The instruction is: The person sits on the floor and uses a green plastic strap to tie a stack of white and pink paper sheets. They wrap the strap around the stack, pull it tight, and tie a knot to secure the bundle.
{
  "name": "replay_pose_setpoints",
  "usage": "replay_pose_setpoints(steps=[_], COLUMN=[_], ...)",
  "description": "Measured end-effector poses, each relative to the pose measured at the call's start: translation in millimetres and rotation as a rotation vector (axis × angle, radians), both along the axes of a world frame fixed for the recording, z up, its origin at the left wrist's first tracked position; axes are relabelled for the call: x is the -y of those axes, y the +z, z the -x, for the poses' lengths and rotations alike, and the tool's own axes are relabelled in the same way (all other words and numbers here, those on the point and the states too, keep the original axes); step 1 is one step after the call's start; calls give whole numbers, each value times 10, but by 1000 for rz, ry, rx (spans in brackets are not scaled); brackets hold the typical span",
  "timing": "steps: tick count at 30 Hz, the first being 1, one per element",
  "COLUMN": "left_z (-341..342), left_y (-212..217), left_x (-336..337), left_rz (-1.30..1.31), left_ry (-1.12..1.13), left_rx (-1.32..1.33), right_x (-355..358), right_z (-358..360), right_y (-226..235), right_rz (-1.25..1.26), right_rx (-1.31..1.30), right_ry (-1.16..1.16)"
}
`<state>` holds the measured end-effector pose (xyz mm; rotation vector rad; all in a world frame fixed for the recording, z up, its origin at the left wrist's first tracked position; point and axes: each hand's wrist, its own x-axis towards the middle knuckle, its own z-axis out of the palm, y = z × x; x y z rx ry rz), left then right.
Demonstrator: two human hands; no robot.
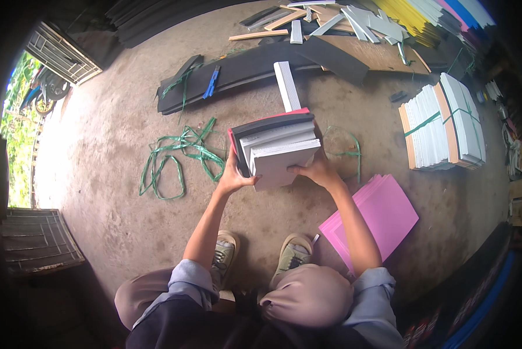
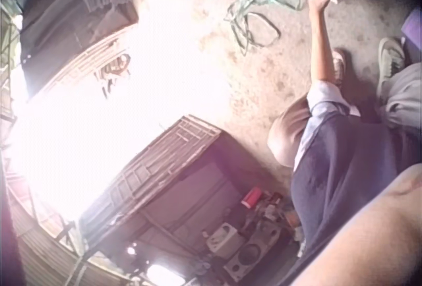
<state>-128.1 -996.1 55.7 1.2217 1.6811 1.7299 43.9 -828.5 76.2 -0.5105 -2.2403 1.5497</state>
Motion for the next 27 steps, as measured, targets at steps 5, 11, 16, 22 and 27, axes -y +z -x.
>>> replay_pose_setpoints(steps=[5, 11, 16, 22, 27], left_z=[-32, -58, 4, 112, 424], left_y=[-19, -385, -163, -139, -370], left_x=[43, 53, 23, 21, 369], left_rz=[244, 245, 196, 442, 303], left_ry=[-133, -70, -40, -28, 377], left_rx=[22, -92, 62, 480, 476], right_x=[-15, 45, 97, 207, -74], right_z=[-93, 56, 213, 347, 398], right_y=[-252, -594, -228, -166, -534], right_rz=[116, 161, -236, 363, 626], right_rx=[49, 320, 85, -21, 77], right_ry=[47, 233, 99, -127, -274])
